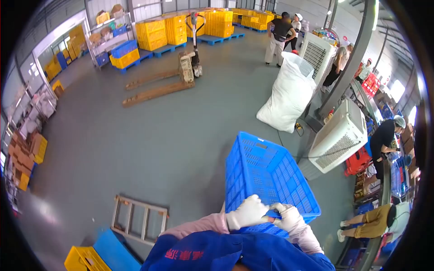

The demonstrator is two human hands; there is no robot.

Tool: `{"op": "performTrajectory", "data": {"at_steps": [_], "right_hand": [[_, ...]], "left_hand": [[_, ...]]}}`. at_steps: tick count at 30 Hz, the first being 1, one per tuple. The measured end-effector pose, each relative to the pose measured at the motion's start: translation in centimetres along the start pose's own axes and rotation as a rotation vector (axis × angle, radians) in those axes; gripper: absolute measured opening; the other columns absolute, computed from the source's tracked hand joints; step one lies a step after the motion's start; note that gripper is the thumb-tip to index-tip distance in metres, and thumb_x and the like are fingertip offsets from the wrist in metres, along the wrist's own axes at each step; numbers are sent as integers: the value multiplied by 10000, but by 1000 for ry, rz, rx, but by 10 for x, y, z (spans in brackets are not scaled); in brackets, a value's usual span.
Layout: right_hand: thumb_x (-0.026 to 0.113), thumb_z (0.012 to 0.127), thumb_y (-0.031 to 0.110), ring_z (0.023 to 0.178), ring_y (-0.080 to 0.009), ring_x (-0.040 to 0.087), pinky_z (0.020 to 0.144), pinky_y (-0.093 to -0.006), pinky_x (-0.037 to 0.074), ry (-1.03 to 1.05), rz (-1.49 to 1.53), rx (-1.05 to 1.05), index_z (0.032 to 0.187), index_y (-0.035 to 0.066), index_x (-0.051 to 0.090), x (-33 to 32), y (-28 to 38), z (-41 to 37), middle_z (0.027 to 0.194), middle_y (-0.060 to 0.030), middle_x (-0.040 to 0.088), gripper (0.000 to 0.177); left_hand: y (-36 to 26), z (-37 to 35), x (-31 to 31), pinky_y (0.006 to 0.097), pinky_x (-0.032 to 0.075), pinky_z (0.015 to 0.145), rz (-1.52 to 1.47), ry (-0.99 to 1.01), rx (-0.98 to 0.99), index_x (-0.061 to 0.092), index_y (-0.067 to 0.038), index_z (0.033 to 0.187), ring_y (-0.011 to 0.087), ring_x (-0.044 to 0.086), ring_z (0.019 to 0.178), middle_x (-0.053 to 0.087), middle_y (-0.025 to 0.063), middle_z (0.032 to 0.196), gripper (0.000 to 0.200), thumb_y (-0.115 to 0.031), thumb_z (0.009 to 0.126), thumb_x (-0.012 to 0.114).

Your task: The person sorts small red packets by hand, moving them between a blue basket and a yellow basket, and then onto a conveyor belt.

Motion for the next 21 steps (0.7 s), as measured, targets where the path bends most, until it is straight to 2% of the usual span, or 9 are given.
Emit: {"op": "performTrajectory", "data": {"at_steps": [1, 3, 5, 6, 8, 10, 14, 17, 21], "right_hand": [[817, 737, 422, 851, -353, 681, 776, -439, 522, 113, 68, 117, 1127, 67, 627, -9, -22, 32, 908, -168, 702, 561], [752, 749, 598, 991, -397, 667, 868, -424, 519, 474, -23, 283, 1236, 49, 635, 2, -115, 109, 1067, -218, 695, 744], [695, 767, 657, 1034, -402, 649, 904, -418, 510, 382, -122, 245, 1225, 46, 652, -22, -116, 196, 1095, -231, 682, 765], [725, 773, 596, 965, -397, 665, 847, -417, 523, 280, -137, 147, 1145, 65, 691, -15, -144, 241, 1007, -233, 694, 650], [714, 804, 563, 1003, -389, 658, 875, -394, 517, 277, -48, 86, 1153, 56, 688, -35, -145, 312, 1021, -224, 695, 616], [691, 817, 576, 985, -391, 659, 868, -397, 515, 314, -118, 57, 1167, 53, 681, -62, -146, 378, 1024, -223, 694, 630], [579, 871, 612, 1091, -382, 625, 951, -414, 482, 481, -189, 139, 1241, 49, 642, -117, -158, 484, 1115, -215, 680, 676], [635, 833, 620, 937, -387, 660, 835, -433, 511, 303, -189, 154, 1088, 64, 695, -104, -198, 550, 922, -200, 699, 614], [676, 834, 548, 884, -373, 672, 793, -427, 521, 168, -86, 359, 1050, 62, 695, -115, -216, 655, 894, -188, 702, 532]], "left_hand": [[33, 10, 2, 412, 459, 735, 4, 10, 6, 629, -62, 778, 304, 627, 685, 600, 121, 609, 483, -542, 835, 628], [116, 26, -9, 416, 465, 699, 56, 39, -46, 632, -54, 775, 315, 622, 656, 601, 124, 605, 482, -531, 838, 631], [200, 52, -18, 428, 471, 648, 39, -108, -168, 640, -71, 780, 320, 618, 668, 613, 127, 630, 451, -519, 824, 661], [236, 72, -34, 427, 470, 647, 63, -92, -232, 642, -72, 779, 320, 616, 669, 613, 127, 636, 436, -505, 811, 681], [283, 88, -59, 427, 470, 646, 86, 10, -292, 643, -74, 778, 319, 613, 669, 613, 127, 643, 422, -491, 799, 702], [333, 118, -85, 430, 471, 668, 114, -106, -330, 644, -70, 769, 317, 611, 680, 621, 119, 669, 388, -447, 779, 735], [421, 187, -123, 431, 482, 685, 86, -148, -324, 619, -73, 735, 316, 607, 722, 617, 106, 665, 324, -368, 781, 747], [511, 227, -122, 430, 478, 684, 46, -169, -241, 617, -80, 747, 305, 602, 744, 622, 101, 684, 312, -363, 780, 745], [656, 303, -129, 418, 474, 750, 28, -129, -50, 625, -60, 786, 313, 597, 770, 598, 118, 698, 285, -310, 742, 754]]}}
Point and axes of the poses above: each hand's wrist, its own z-axis towards the middle knuckle, its own x-axis out of the palm, y = z × x, the point moved 1 cm from there along z, towards the middle knuckle
